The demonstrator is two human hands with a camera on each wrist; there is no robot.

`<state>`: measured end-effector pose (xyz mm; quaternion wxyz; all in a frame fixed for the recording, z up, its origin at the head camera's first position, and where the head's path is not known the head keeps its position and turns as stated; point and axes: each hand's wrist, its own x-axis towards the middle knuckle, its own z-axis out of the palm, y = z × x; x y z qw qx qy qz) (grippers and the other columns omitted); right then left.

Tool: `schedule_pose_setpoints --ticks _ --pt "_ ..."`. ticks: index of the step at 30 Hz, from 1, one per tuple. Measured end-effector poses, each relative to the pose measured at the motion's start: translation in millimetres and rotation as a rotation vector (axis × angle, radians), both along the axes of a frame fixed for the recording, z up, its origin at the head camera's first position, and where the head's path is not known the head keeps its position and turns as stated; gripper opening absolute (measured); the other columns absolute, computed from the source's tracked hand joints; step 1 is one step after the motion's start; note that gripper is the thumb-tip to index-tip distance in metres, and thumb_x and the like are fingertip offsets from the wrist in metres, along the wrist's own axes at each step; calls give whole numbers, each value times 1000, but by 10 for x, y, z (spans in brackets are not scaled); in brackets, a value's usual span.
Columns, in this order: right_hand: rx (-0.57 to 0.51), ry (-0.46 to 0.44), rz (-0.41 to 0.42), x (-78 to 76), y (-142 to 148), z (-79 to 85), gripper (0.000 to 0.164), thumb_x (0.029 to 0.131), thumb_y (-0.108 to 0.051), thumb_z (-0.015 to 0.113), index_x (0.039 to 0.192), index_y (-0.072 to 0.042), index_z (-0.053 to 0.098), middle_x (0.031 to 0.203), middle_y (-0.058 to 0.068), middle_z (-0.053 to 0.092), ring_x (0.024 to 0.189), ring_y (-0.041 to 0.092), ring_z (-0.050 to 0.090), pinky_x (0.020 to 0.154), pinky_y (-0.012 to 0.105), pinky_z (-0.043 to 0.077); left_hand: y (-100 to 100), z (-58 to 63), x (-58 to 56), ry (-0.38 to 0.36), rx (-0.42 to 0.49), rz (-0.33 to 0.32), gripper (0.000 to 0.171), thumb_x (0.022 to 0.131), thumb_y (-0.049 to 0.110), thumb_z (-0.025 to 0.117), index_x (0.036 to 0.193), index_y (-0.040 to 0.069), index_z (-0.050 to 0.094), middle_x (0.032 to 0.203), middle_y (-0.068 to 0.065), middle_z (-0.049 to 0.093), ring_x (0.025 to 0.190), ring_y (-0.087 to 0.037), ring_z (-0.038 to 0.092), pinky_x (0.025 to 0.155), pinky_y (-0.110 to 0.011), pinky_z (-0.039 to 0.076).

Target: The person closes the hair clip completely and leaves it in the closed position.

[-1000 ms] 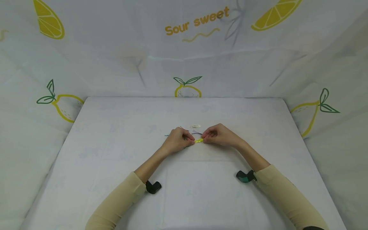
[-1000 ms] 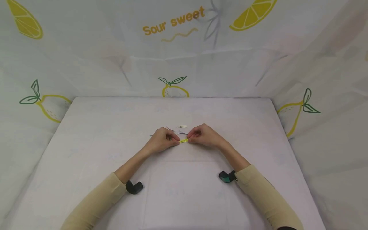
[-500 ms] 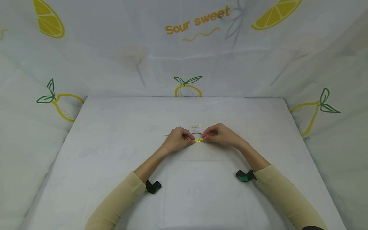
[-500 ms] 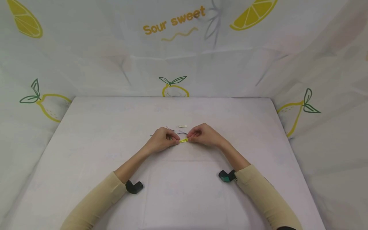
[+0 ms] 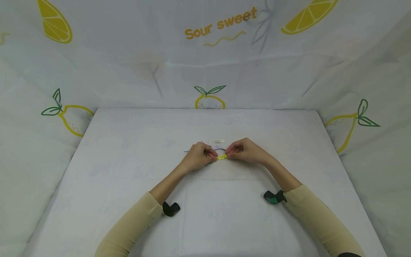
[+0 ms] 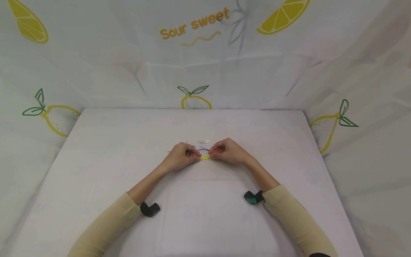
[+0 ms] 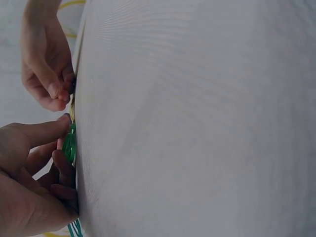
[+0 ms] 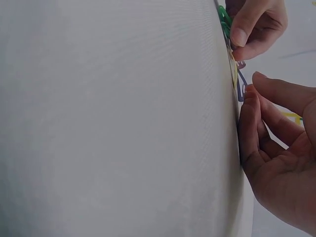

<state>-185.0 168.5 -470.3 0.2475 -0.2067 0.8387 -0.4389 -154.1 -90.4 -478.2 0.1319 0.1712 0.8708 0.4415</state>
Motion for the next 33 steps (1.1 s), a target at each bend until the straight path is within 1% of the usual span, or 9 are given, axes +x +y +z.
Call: schedule_pose_setpoints --ticks 6,13,18,26,33 --pt "4 4 -12 9 2 11 17 99 -13 79 112 -2 80 101 11 80 86 10 66 80 19 53 1 3 -11 -1 24 -12 5 95 8 81 98 6 84 83 -5 78 69 -7 57 67 -20 44" --pt "-14 21 -21 23 -8 7 16 100 -11 77 113 -1 80 107 13 82 89 12 67 82 19 53 -14 23 -21 -7 28 -22 6 96 10 80 99 6 84 83 -5 78 68 -6 58 65 -20 45" --pt "-24 58 -40 20 -18 -11 15 101 -13 78 111 -3 80 106 12 82 89 13 67 82 20 52 -46 53 -31 -19 14 -4 7 96 11 79 100 8 84 85 -4 78 70 -6 58 66 -20 46" --pt "-33 81 -86 -9 -23 -33 15 100 -12 78 111 -3 80 101 12 80 89 16 67 82 19 52 -67 91 -56 13 10 20 7 96 9 78 100 7 83 86 -5 77 72 -8 59 68 -21 47" --pt "-26 95 -90 -47 -23 -44 18 100 -14 79 113 -2 79 102 13 79 89 17 66 82 18 51 -51 83 -86 61 10 51 8 95 9 79 101 6 83 84 -6 77 66 -8 56 63 -21 44"
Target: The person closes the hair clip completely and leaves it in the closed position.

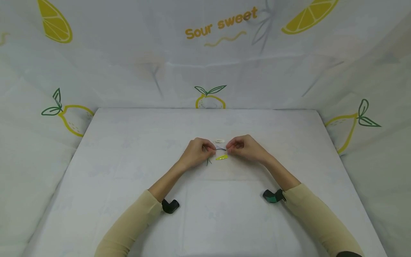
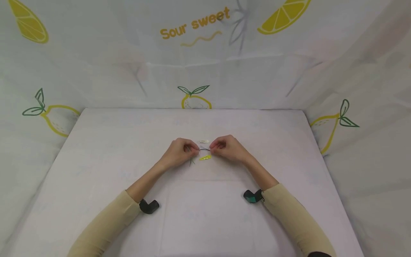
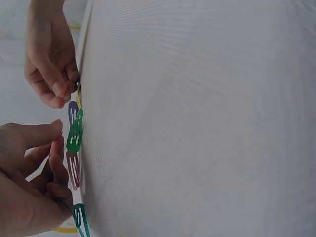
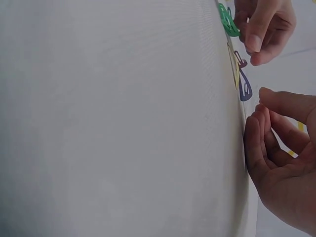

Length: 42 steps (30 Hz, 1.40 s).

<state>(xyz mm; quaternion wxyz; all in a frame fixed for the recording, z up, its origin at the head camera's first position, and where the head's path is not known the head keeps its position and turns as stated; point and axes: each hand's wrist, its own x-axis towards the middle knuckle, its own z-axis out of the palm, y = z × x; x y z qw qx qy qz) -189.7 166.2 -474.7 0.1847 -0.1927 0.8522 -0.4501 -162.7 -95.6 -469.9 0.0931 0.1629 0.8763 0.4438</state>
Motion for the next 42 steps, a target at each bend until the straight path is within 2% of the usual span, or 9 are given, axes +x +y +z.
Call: schedule_pose_setpoints --ticks 6,10,15,20,26,42 --pt "1 2 -1 -6 -23 20 18 99 -12 79 114 -2 80 104 14 79 90 19 66 82 18 51 6 -23 -34 45 -8 20 8 95 9 80 101 4 83 84 -7 77 68 -8 59 66 -21 45" --pt "5 5 -3 -12 -49 48 19 98 -12 80 114 -1 80 104 15 80 89 18 66 81 17 52 17 -44 -54 79 -31 22 8 95 10 81 101 4 82 86 -7 78 75 -11 64 74 -25 50" --pt "20 -13 -5 -20 -83 74 21 97 -13 82 115 -1 80 103 14 79 88 18 66 80 18 52 50 -77 -79 124 -114 28 13 94 15 84 105 9 83 90 -3 79 84 -15 68 84 -33 52" --pt "41 -23 8 -43 -96 65 21 97 -14 81 115 -2 80 103 11 78 88 16 64 79 19 51 66 -67 -92 153 -180 39 19 93 18 86 111 12 84 92 0 79 83 -15 69 79 -33 51" --pt "53 -25 19 -61 -110 55 20 97 -13 82 114 -3 80 98 8 77 85 15 63 77 19 51 66 -26 -98 137 -177 26 19 93 17 86 111 13 84 89 1 77 84 -16 69 79 -33 49" --pt "69 -24 28 -86 -138 54 19 95 -11 83 111 -1 81 92 5 75 82 13 61 74 19 50 79 -31 -168 124 -215 0 20 91 18 88 110 13 84 83 1 71 77 -12 60 72 -27 41"
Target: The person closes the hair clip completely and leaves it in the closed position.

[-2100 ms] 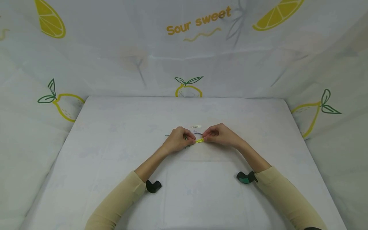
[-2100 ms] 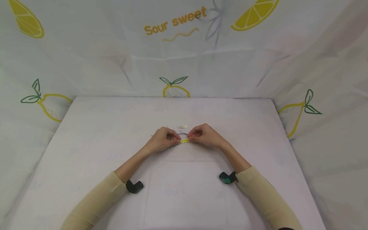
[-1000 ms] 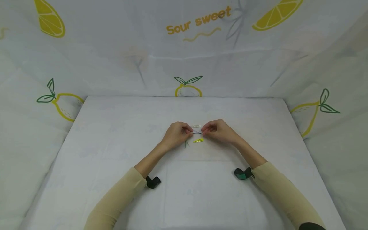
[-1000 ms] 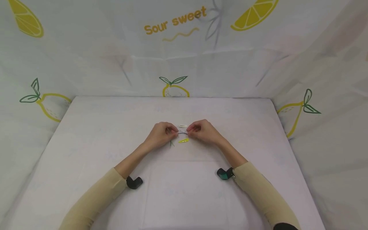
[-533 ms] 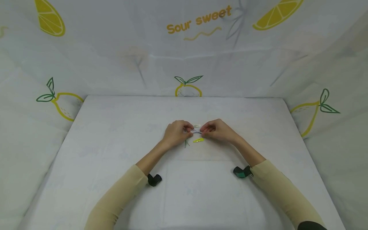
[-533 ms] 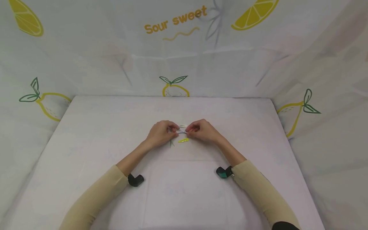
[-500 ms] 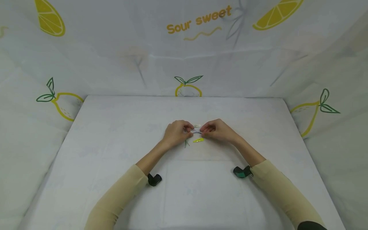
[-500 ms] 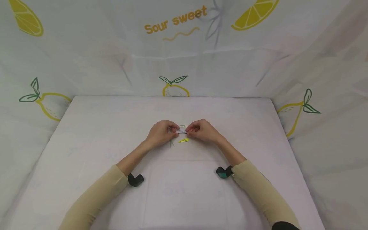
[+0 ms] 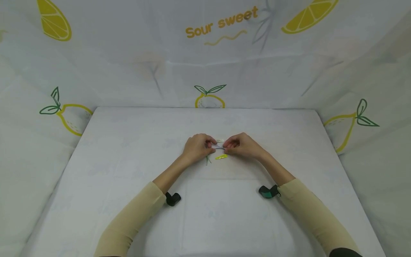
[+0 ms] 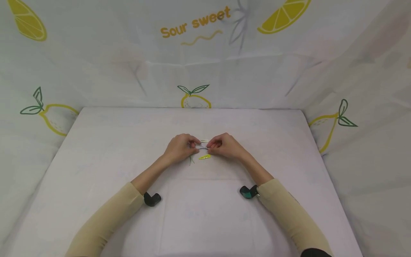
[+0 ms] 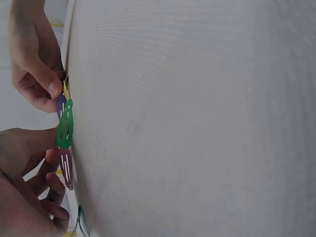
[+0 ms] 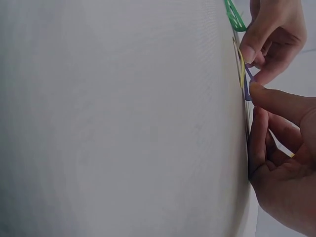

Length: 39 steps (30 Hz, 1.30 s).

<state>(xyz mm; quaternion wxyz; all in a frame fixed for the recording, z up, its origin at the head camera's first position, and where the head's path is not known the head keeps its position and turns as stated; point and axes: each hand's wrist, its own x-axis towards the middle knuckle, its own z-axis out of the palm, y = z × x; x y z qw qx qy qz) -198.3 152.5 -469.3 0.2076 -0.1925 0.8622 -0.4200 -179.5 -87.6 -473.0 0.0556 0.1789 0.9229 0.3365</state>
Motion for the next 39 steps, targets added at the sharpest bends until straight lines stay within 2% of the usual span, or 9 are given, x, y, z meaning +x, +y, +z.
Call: schedule_pose_setpoints --ticks 9,18,25,31,36,39 --pt "-6 1 11 -5 11 -10 17 96 -11 82 109 0 81 91 8 74 82 13 61 73 18 49 17 22 10 -9 -10 11 14 93 19 87 106 13 86 82 1 71 77 -12 59 73 -28 40" --pt "-14 -5 11 -6 10 -19 13 97 -11 81 108 -4 83 91 5 76 81 10 63 74 19 51 18 15 12 37 -48 8 11 93 21 86 103 15 87 80 2 72 75 -11 59 70 -28 37" --pt "-30 0 14 2 45 -9 13 98 -11 81 109 -5 84 94 6 76 82 12 61 75 19 50 5 17 27 40 -16 8 9 93 17 86 102 14 87 80 2 73 73 -10 60 67 -24 41" --pt "-31 17 9 16 48 9 13 98 -11 80 109 -5 84 97 8 77 82 14 60 75 19 49 -16 30 48 -4 32 16 9 95 17 84 102 13 87 85 -1 74 80 -13 63 78 -29 48" --pt "-27 26 -2 34 33 35 14 98 -11 81 110 -6 84 102 10 79 85 16 61 77 19 50 -38 33 57 -23 88 14 9 96 15 83 104 11 86 103 -6 82 98 -20 75 95 -41 57" --pt "-44 62 -1 40 36 38 13 99 -9 79 111 -5 83 106 12 80 90 19 65 80 18 51 -64 34 54 -34 139 5 10 97 14 81 104 10 86 112 -8 83 103 -22 75 97 -41 58"
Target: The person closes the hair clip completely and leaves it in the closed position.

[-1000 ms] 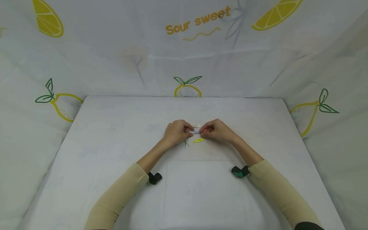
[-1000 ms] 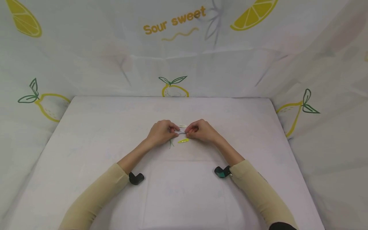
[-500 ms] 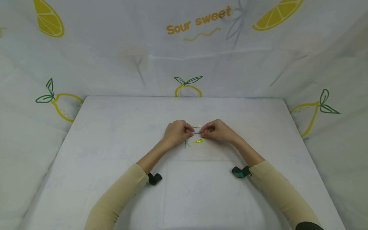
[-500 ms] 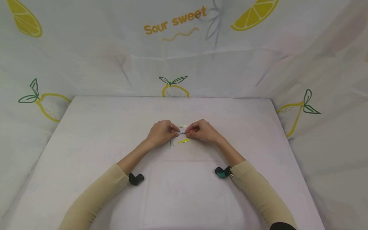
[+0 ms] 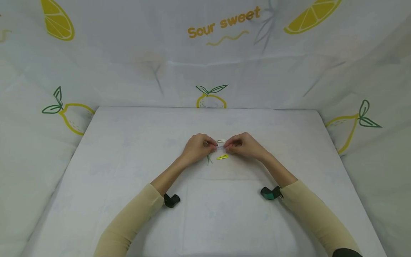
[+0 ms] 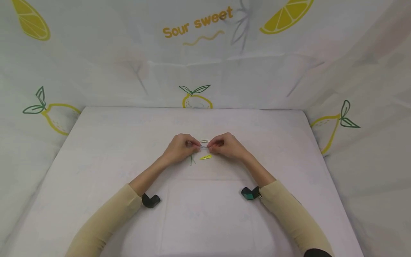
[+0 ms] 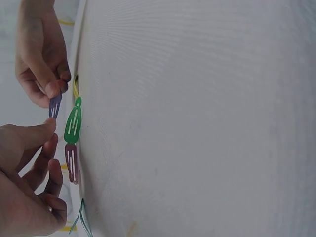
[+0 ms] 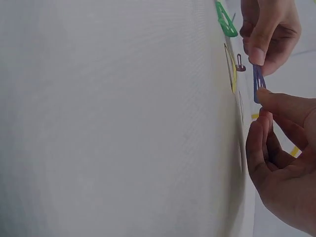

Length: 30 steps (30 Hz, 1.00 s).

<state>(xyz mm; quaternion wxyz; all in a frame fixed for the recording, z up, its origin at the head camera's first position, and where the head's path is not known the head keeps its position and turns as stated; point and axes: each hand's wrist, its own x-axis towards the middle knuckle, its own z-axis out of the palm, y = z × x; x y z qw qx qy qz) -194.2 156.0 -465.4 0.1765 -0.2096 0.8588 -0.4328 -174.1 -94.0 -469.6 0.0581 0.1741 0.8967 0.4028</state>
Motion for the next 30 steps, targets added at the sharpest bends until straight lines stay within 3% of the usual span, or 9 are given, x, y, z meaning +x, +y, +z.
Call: schedule_pose_setpoints --ticks 5,11,20,30 --pt "-51 75 -11 4 14 25 12 100 -5 76 110 -4 83 108 14 82 95 18 70 85 16 54 -39 19 -4 -24 84 -18 11 99 16 80 105 11 86 110 -7 84 86 -15 65 79 -27 51" --pt "-98 55 -43 40 3 103 15 101 -11 77 112 -1 82 109 14 81 95 18 71 85 16 57 -55 61 -6 -19 133 -25 11 100 17 80 106 9 86 108 -8 84 76 -12 56 70 -22 44" --pt "-147 73 -64 121 0 212 17 102 -13 76 116 -4 81 115 16 81 104 24 72 89 16 57 -67 149 35 14 228 -38 14 99 15 80 109 5 85 110 -10 84 99 -21 71 85 -24 52" --pt "-198 106 -76 232 -47 320 18 105 -10 71 118 1 76 118 28 76 100 30 72 89 15 58 -56 257 115 30 288 -51 16 103 16 76 111 4 83 110 -10 84 99 -21 70 89 -27 54"
